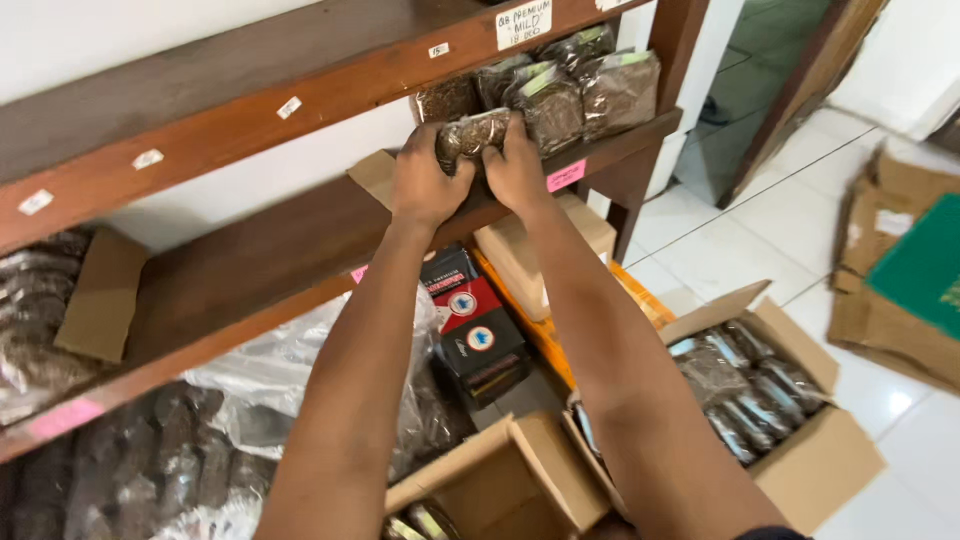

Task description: The person packs small plastic bags containing loose material into a cardboard box and moves additional bags from a shelf to the box.

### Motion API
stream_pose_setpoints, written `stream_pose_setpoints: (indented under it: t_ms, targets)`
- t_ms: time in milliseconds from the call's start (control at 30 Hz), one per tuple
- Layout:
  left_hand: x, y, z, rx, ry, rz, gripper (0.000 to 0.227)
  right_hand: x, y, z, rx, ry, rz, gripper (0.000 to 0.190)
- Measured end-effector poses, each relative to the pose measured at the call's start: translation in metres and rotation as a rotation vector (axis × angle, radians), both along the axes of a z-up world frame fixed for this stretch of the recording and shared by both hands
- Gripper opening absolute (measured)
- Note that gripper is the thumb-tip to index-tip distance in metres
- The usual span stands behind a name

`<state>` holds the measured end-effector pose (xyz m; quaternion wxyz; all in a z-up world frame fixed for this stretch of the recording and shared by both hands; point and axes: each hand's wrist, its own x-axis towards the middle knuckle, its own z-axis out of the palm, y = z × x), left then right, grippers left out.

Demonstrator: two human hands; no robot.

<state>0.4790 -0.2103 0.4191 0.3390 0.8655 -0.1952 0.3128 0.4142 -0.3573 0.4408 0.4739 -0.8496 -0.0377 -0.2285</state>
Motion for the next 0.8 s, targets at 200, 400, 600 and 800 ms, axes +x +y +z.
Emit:
stream_pose_setpoints:
  t_ms: [200,400,600,800]
  targets:
    - [-0.142,0.001,0.034,-0.207,0.014,-0.081,0.050,-0.072,0.001,-0.018,0.434,-0.258,0.274,0.061]
    - [-0.275,0.022,-0.036,-0.532,0.036,-0.300,0.019,-0.257,0.032,-0.010,0.571,0.186,0.228,0.097]
    - [-0.360,0.047,-0.094,-0.682,0.405,-0.380,0.029,-0.291,0.030,-0.142,0.871,0.238,0.348,0.070]
    - [-0.422,0.073,-0.144,-0.765,0.772,-0.323,0.046,-0.333,0.055,-0.241,0.930,0.154,0.411,0.040]
